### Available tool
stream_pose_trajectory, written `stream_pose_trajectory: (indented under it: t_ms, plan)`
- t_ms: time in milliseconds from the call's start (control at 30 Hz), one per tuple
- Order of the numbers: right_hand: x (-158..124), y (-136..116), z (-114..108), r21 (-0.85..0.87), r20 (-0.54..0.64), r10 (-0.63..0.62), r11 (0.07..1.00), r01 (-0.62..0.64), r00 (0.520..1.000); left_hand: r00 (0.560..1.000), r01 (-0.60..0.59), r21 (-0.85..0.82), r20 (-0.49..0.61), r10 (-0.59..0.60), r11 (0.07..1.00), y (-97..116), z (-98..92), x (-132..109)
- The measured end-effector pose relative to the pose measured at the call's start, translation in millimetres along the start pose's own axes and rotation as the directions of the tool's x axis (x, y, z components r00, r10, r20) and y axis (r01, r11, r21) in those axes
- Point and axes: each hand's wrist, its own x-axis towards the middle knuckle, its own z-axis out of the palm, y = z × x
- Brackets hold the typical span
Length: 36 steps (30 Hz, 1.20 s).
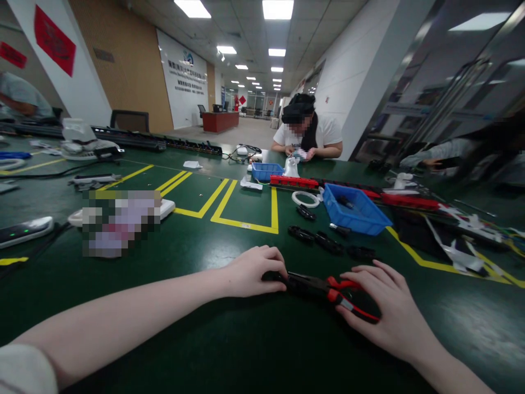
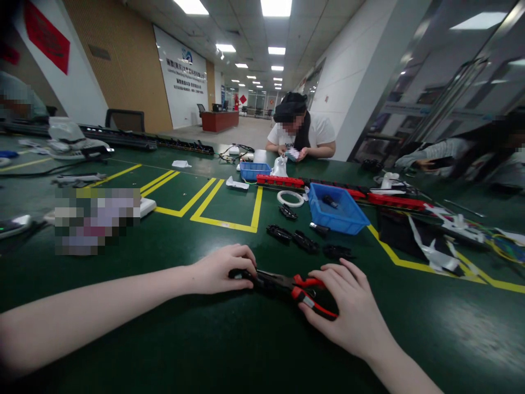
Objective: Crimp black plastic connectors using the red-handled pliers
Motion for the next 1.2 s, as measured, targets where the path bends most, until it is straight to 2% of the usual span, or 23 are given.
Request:
stream_pose_trajectory:
  t_ms: [200, 533, 833, 1200]
  plan:
    - [-1.2, 1.9, -1.7, -0.044, 0.013, -0.010, 0.999, 0.010, 1.000, 0.997, 0.073, -0.170, 0.001, -0.074, 0.983, -0.2, -1.6, 0.4]
    - [-3.6, 2.9, 2.9, 0.001, 0.096, -0.022, 1.000, 0.022, 0.995, 0.995, 0.101, -0.220, 0.017, -0.100, 0.970, -2.7, -1.1, 0.8]
    - [-3.6, -0.9, 2.1, 0.019, 0.111, -0.028, 0.999, 0.026, 0.993, 0.995, 0.091, -0.163, 0.061, -0.082, 0.982, -5.4, -1.3, 1.9]
    - [-6.0, 7.8, -1.6, -0.002, 0.050, -0.035, 0.999, 0.035, 0.998, 0.995, 0.080, -0.128, 0.071, -0.071, 0.989, -3.7, -3.9, 1.8]
